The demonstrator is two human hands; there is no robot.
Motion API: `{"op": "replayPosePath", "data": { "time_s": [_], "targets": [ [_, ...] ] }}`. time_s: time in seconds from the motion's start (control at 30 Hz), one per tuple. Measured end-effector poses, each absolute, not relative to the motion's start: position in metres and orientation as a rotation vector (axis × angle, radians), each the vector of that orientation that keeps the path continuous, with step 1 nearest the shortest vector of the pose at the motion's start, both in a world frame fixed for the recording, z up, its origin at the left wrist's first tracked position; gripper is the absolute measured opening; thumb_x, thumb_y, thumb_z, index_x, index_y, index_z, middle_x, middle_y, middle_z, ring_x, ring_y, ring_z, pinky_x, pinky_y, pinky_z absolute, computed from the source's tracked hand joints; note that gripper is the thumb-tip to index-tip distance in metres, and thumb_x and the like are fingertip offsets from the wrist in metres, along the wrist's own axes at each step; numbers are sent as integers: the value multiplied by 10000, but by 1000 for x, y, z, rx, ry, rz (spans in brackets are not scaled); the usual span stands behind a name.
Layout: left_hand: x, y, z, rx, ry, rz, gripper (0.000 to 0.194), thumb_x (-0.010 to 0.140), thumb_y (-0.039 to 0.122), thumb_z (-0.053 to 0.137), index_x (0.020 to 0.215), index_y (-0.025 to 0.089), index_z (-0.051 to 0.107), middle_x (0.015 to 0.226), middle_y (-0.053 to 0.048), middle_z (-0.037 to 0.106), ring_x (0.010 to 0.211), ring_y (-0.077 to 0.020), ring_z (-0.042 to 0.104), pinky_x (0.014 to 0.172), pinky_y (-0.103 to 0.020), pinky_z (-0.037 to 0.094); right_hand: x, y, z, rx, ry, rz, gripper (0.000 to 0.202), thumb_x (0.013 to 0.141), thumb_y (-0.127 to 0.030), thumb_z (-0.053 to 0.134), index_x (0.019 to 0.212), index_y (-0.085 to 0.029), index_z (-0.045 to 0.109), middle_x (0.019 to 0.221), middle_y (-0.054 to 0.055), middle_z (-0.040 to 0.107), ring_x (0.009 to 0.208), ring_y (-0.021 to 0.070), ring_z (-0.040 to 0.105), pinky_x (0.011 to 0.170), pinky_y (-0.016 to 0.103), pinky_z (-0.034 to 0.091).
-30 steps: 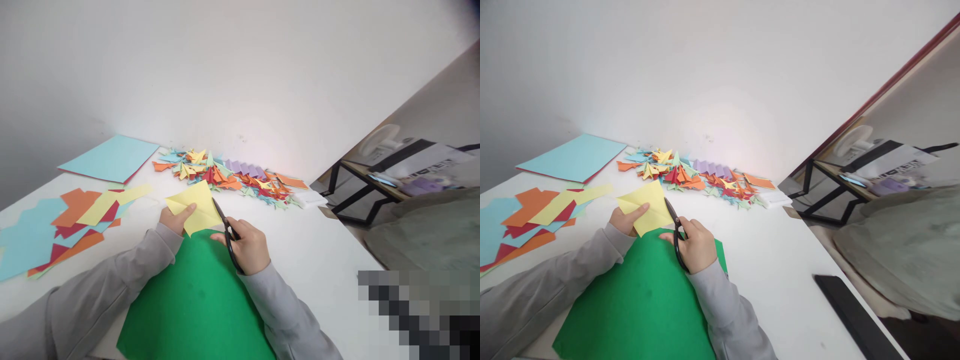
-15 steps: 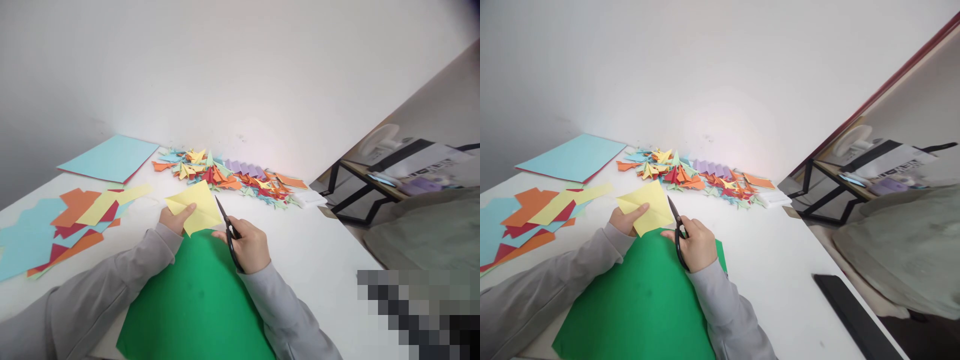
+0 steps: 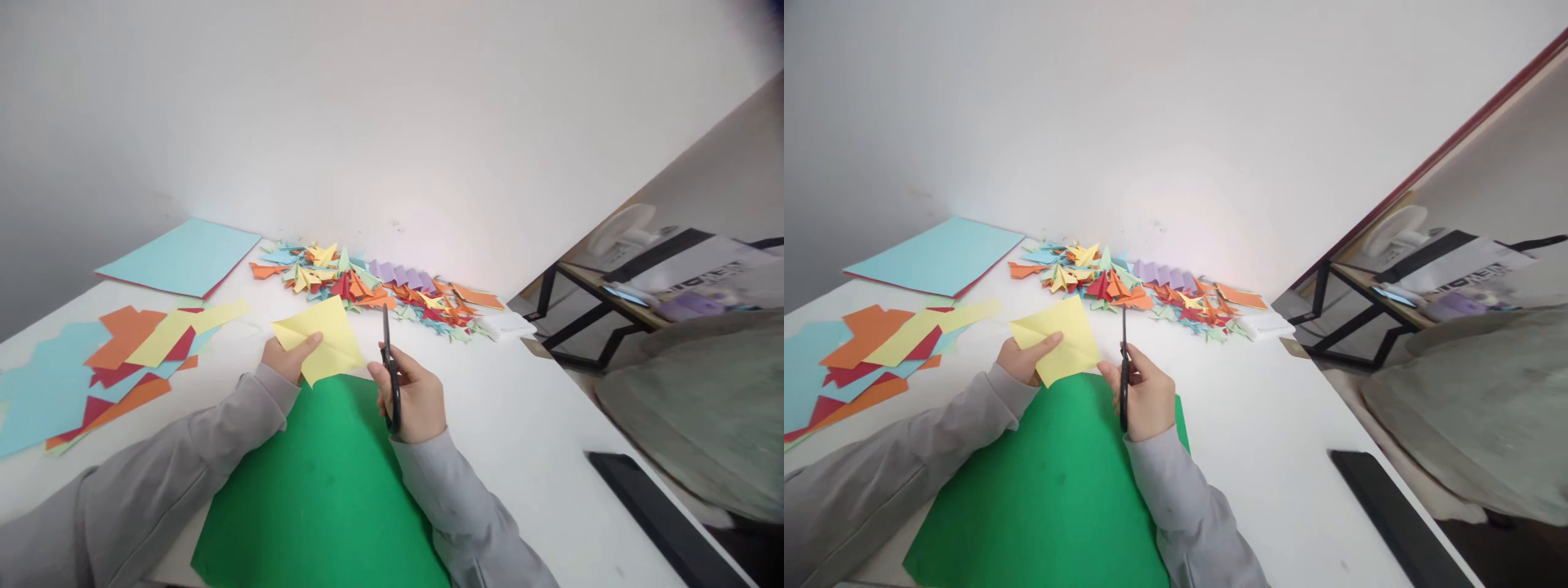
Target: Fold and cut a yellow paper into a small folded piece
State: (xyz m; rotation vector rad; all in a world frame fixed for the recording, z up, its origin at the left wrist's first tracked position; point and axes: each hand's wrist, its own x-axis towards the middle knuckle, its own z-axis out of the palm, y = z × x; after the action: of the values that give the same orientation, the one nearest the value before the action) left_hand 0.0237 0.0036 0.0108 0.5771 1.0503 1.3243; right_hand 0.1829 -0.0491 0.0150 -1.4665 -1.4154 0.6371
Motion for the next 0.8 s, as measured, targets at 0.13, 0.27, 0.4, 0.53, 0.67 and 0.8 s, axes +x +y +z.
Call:
{"op": "replayPosePath", "data": {
  "time_s": [0.13,0.27,0.4,0.53,0.67,0.8],
  "targets": [
    [26,1,18,547,1054,1327,180,562,108,689,733,117,632,781,-97,688,663,-233,651,614,-347,547,184,-50,14,-1366,-1421,657,555,673,-463,605,1119,-137,554,587,5,607,375,101,485,358,223,407],
    [26,1,28,443,989,1326,174,627,81,616,799,109,614,717,-74,688,625,-222,651,599,-338,549,182,-53,14,-1248,-1416,708,578,698,-475,577,1165,-142,509,611,3,596,362,89,484,332,214,408],
    [24,-1,37,288,930,1215,199,765,148,469,906,67,584,640,-86,675,582,-201,649,574,-306,541,180,-53,15,-1146,-1337,839,572,716,-509,546,1150,-140,499,676,35,627,509,155,611,457,275,518],
    [24,-2,41,236,920,1175,239,788,152,443,969,58,568,645,-90,676,580,-191,649,573,-289,534,180,-53,16,-1057,-1314,930,611,672,-521,594,1149,-156,482,820,88,663,751,233,655,702,391,530],
    [25,-1,39,299,916,1195,218,710,103,541,916,58,596,773,-129,687,697,-229,656,655,-341,536,181,-56,21,-1038,-1385,811,665,654,-591,560,1163,-169,485,945,115,643,887,251,615,818,425,472],
    [24,1,34,370,895,1299,205,621,26,576,812,91,617,791,-92,692,760,-235,651,677,-348,539,182,-53,21,-1143,-1349,764,627,690,-664,429,956,-129,618,1018,147,621,1003,278,549,861,416,432]
  ]
}}
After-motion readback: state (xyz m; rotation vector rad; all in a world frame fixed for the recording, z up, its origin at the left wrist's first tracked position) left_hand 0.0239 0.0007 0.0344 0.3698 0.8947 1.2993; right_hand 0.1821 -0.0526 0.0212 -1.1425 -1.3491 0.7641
